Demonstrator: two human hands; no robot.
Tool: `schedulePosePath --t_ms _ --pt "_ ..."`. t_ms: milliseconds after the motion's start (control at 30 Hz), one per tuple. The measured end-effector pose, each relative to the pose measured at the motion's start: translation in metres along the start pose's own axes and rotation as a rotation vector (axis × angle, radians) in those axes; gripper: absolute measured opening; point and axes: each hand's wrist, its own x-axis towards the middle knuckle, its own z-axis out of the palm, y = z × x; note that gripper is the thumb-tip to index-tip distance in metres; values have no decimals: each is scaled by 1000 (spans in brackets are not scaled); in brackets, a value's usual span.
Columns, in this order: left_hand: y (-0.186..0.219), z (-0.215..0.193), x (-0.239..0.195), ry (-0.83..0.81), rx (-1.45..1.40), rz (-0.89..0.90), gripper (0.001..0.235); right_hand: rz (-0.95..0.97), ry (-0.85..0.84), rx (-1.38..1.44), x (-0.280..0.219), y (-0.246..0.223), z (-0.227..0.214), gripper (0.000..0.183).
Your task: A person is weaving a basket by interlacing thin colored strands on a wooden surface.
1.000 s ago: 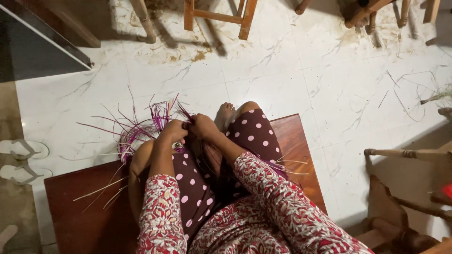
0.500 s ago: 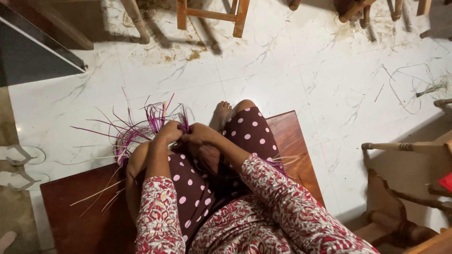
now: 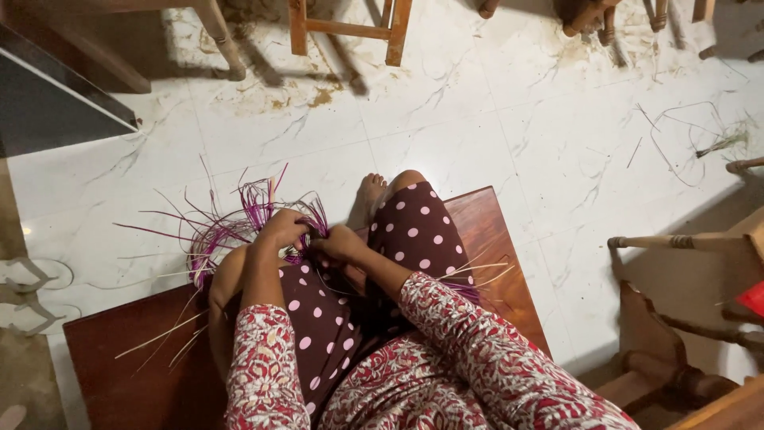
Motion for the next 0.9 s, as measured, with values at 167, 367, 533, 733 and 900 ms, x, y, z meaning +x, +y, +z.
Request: schedulePosePath --t_ms 167,367,533,733,900 --pt "-5 -1 6 -20 8 9 29 -4 -4 287 -12 -3 5 26" --pt "7 -6 -8 -18 -18 16 27 2 101 491 -4 4 24 27" --pt "13 -9 -14 -6 2 26 25 26 171 522 -1 6 28 27" --pt "14 -9 -14 -18 -5 -1 30 -84 232 39 -80 -50 -12 34" --pt "-10 2 10 34 37 -18 27 -209 325 -53 -45 -51 -20 32"
